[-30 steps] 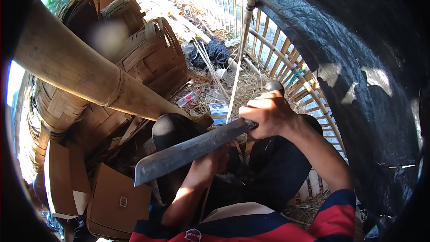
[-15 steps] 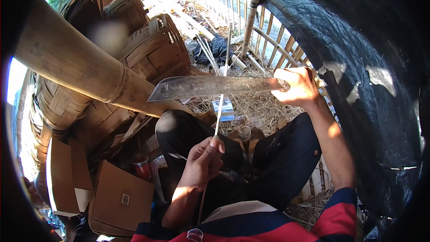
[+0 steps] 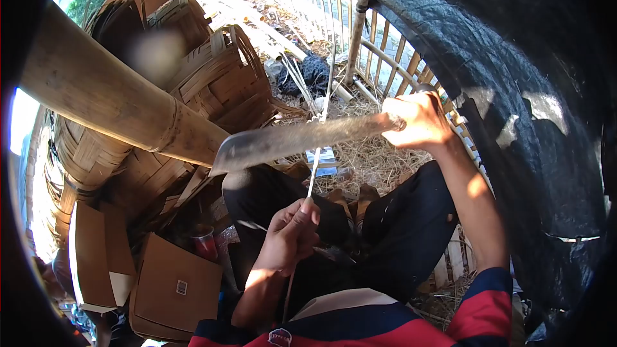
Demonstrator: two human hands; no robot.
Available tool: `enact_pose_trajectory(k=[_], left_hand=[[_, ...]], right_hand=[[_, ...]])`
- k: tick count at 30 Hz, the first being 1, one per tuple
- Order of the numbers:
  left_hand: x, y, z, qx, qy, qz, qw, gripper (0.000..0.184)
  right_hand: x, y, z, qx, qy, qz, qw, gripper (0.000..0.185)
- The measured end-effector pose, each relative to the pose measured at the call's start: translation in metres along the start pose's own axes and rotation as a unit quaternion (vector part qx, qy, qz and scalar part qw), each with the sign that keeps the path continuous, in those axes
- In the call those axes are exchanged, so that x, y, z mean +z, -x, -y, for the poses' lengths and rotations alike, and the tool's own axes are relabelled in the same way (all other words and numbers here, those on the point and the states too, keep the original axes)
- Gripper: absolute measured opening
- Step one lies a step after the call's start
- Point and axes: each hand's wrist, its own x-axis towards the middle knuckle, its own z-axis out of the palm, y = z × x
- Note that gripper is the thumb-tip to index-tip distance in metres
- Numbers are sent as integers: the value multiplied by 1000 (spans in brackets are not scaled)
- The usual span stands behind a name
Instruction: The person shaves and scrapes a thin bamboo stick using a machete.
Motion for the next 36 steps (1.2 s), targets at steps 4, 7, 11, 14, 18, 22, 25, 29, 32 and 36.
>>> enact_pose_trajectory(k=[4,7,11,14,18,22,25,29,32,36], left_hand=[[-1,-1,7,-17,3,7,1000,29],[2,-4,13,-19,22,22,999,29],[10,-2,13,-21,-7,14,1000,29],[3,5,14,-19,-5,20,1000,29],[-8,16,14,-21,20,33,999,30],[-10,15,20,-14,15,69,997,30],[0,6,13,-7,3,27,1000,30],[3,-6,10,39,-37,-5,999,29],[-1,-10,10,56,-55,-18,997,31],[-2,-12,12,59,-88,-49,993,35]], right_hand=[[-3,9,-3,32,42,-11,999,23],[-4,9,18,0,32,10,999,21],[12,7,39,-187,-9,-13,982,17],[14,1,16,-142,14,-53,988,17],[0,2,-34,95,-80,-65,990,17],[2,15,-40,165,-59,-73,982,21],[5,21,-32,144,-74,-77,984,21],[0,19,-24,230,-80,-71,967,21],[10,25,-41,251,-183,-139,940,24],[11,27,-36,223,-239,-125,937,20]])
